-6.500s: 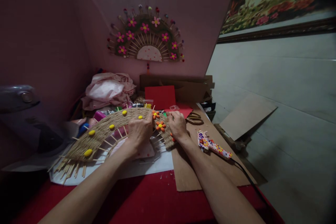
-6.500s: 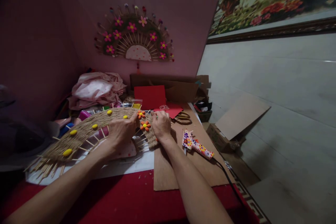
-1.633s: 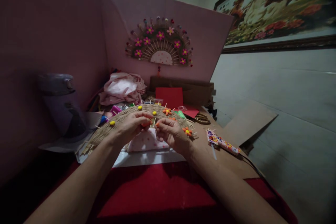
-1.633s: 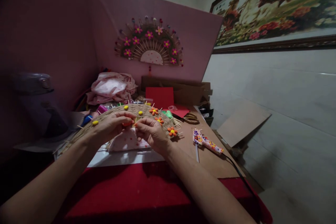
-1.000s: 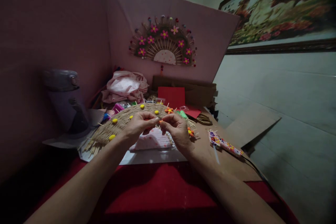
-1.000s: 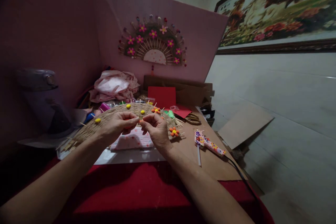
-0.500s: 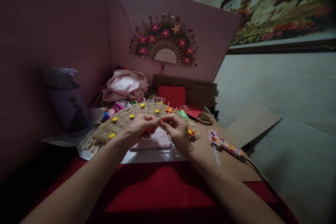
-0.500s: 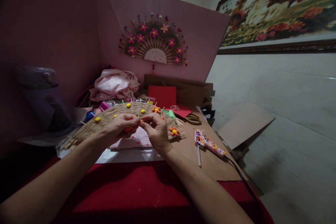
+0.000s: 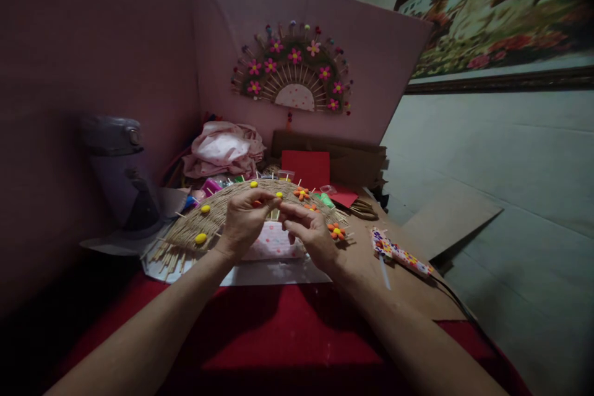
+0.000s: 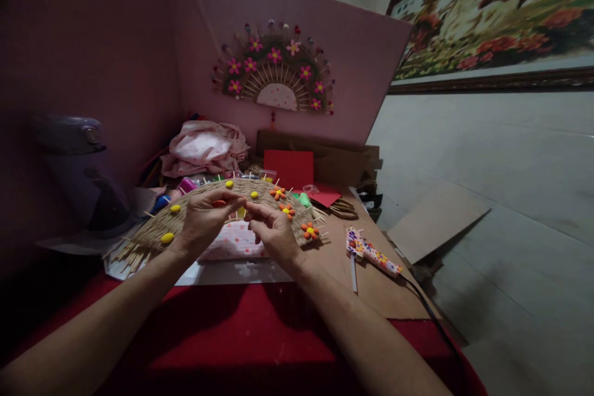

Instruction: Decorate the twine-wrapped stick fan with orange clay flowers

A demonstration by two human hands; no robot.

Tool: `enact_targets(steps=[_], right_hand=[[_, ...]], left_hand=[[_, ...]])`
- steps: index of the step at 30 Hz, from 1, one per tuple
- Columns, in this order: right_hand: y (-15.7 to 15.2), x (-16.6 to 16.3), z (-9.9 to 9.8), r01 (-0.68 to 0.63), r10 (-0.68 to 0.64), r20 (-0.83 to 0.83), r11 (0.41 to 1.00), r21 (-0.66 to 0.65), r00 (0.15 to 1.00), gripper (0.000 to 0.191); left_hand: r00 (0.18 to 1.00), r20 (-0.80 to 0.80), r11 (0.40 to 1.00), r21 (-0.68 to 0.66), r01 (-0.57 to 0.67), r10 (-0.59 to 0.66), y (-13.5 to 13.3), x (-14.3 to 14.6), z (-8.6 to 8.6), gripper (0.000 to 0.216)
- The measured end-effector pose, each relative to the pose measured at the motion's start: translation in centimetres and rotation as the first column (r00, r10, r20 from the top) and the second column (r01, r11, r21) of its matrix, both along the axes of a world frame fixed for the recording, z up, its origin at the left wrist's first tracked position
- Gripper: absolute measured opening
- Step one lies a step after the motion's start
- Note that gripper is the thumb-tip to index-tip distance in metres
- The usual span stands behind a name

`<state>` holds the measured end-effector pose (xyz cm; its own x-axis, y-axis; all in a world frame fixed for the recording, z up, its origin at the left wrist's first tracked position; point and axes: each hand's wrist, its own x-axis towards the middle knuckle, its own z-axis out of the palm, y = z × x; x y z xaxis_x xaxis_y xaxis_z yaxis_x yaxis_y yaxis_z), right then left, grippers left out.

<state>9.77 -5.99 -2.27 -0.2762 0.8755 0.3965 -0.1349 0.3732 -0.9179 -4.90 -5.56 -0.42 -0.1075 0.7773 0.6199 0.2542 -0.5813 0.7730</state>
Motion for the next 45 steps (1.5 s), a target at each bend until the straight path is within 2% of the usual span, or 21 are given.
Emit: enact_targets(steps=[2, 7, 11, 15, 17, 19, 22, 24, 26, 28, 31, 36, 40, 45], right_hand=[[-0.1, 0.0, 0.3, -0.028, 0.024, -0.058, 0.997, -0.070, 0.998, 0.040], [-0.1, 0.3, 0.7, -0.116, 0.102, -0.120, 0.986, -0.116, 0.987, 0.038], [0.1, 0.8, 0.9, -0.200, 0.160, -0.205, 0.960, -0.195, 0.966, 0.039], [0.1, 0.9, 1.0, -0.234, 0.179, -0.254, 0.951, -0.204, 0.950, 0.040], [0.0, 0.9, 1.1, -0.247, 0.194, -0.245, 0.947, -0.206, 0.950, 0.039], [0.0, 0.9, 1.1, -0.233, 0.183, -0.231, 0.949, -0.211, 0.956, 0.035], [0.1, 0.8, 1.1, -0.187, 0.124, -0.265, 0.955, -0.229, 0.956, 0.024], [0.3, 0.8, 1.0, -0.185, 0.099, -0.319, 0.950, -0.251, 0.943, 0.017], [0.3, 0.8, 1.0, -0.217, 0.105, -0.364, 0.935, -0.282, 0.926, 0.014], [0.3, 0.7, 1.0, -0.267, 0.134, -0.393, 0.914, -0.307, 0.910, 0.013], [0.3, 0.6, 1.0, -0.322, 0.175, -0.422, 0.895, -0.308, 0.890, 0.017], [0.3, 0.5, 0.9, -0.316, 0.166, -0.432, 0.899, -0.303, 0.886, 0.025], [0.4, 0.4, 0.5, -0.342, 0.210, -0.384, 0.885, -0.317, 0.899, 0.034], [0.4, 0.2, -0.1, -0.353, 0.252, -0.315, 0.879, -0.320, 0.915, 0.042]], left_hand=[[0.998, 0.065, 1.000, 0.024, -0.012, 0.011, 0.0, 0.0, 0.3, 0.009], [0.997, -0.061, 0.998, 0.050, 0.044, -0.041, 0.0, 0.1, 0.3, 0.003], [0.993, 0.109, 0.999, 0.017, -0.041, 0.038, 0.0, 0.0, 0.2, 0.008], [0.999, 0.041, 0.998, 0.069, 0.013, -0.016, -0.1, 0.1, 0.3, 0.005], [0.997, 0.063, 0.998, 0.034, 0.049, -0.051, -0.2, 0.2, 0.4, 0.005], [0.974, 0.207, 0.992, -0.068, 0.110, -0.094, -0.2, 0.2, 0.6, 0.010], [0.867, 0.460, 0.926, -0.209, 0.314, -0.190, 0.0, 0.0, 0.8, 0.025], [0.794, 0.555, 0.860, -0.250, 0.445, -0.249, 0.1, -0.2, 0.8, 0.033], [0.742, 0.609, 0.802, -0.276, 0.529, -0.279, 0.1, -0.4, 0.9, 0.031], [0.703, 0.653, 0.757, -0.298, 0.582, -0.283, 0.1, -0.5, 0.9, 0.027], [0.672, 0.682, 0.719, -0.308, 0.623, -0.289, 0.1, -0.4, 0.8, 0.026], [0.684, 0.641, 0.681, -0.329, 0.655, -0.348, 0.4, -0.2, 0.2, 0.023], [0.690, 0.608, 0.695, -0.294, 0.656, -0.394, 0.4, 0.1, -0.2, 0.025], [0.744, 0.570, 0.818, -0.202, 0.539, -0.349, -0.4, 0.8, 0.1, 0.024]])
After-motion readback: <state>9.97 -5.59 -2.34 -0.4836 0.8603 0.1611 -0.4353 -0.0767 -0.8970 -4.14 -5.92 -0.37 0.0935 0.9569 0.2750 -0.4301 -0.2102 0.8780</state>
